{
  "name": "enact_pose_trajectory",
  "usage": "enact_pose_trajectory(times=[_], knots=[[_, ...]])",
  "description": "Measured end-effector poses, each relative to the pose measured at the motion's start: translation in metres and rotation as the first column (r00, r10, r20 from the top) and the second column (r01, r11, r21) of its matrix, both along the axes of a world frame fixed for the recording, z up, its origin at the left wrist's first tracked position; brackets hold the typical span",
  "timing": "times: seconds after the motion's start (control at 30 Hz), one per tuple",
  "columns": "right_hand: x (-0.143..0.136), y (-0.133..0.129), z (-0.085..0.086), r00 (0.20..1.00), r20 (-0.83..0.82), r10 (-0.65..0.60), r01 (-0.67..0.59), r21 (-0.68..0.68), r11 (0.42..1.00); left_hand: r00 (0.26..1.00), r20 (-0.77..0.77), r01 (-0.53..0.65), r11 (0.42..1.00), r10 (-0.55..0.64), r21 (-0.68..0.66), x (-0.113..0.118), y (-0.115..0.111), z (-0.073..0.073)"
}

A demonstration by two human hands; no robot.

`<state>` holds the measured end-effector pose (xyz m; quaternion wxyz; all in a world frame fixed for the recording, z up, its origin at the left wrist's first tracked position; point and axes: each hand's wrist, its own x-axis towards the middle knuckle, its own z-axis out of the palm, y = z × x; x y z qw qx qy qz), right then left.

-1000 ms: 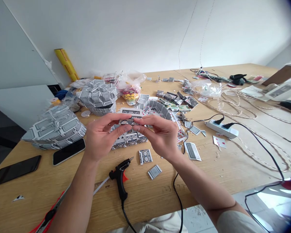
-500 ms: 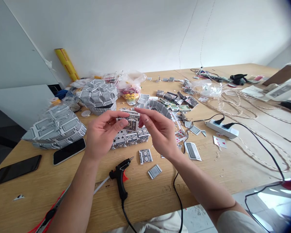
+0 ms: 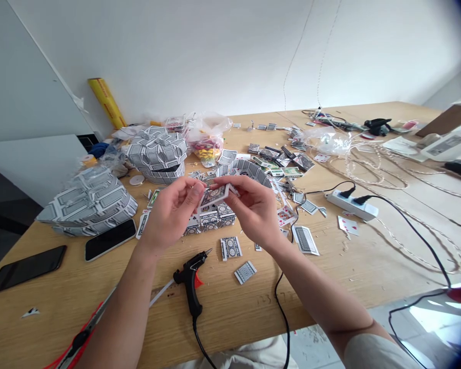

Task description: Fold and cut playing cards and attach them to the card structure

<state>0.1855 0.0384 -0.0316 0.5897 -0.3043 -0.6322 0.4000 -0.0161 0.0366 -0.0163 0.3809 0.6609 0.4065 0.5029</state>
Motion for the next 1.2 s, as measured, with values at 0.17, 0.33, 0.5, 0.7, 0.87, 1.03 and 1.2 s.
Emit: enact_pose_trajectory(times=[0.17, 0.33, 0.5, 0.7, 0.87, 1.03, 1.2], knots=[[-0.001, -0.001, 0.002, 0.992, 0.102, -0.070, 0.076, -0.053, 0.996, 0.999, -0.051, 0.022, 0.993, -0.016, 0.120, -0.004, -0.005, 0.004], [-0.003, -0.001, 0.003, 0.998, 0.026, -0.049, 0.052, -0.104, 0.993, 0.989, -0.049, -0.125, 0.970, 0.138, 0.210, 0.004, -0.007, 0.002], [-0.003, 0.000, 0.005, 0.996, 0.016, -0.091, 0.093, -0.152, 0.984, 0.987, -0.071, -0.120, 0.950, 0.146, 0.289, 0.006, -0.009, -0.001], [0.000, 0.001, 0.006, 0.993, 0.005, -0.117, 0.117, -0.150, 0.982, 0.999, -0.034, -0.022, 0.977, 0.029, 0.210, 0.001, -0.007, 0.002], [0.002, 0.001, 0.005, 0.991, 0.040, -0.126, 0.129, -0.095, 0.987, 0.995, 0.064, 0.082, 0.997, -0.082, 0.003, -0.003, -0.001, 0.002], [0.001, -0.002, 0.005, 0.974, 0.115, -0.196, 0.201, -0.034, 0.979, 0.996, 0.020, 0.090, 0.995, -0.089, -0.049, -0.003, -0.004, 0.007], [-0.001, -0.005, 0.006, 0.972, 0.134, -0.193, 0.197, -0.010, 0.980, 0.997, 0.011, 0.075, 0.994, -0.074, -0.079, -0.003, -0.008, 0.011]])
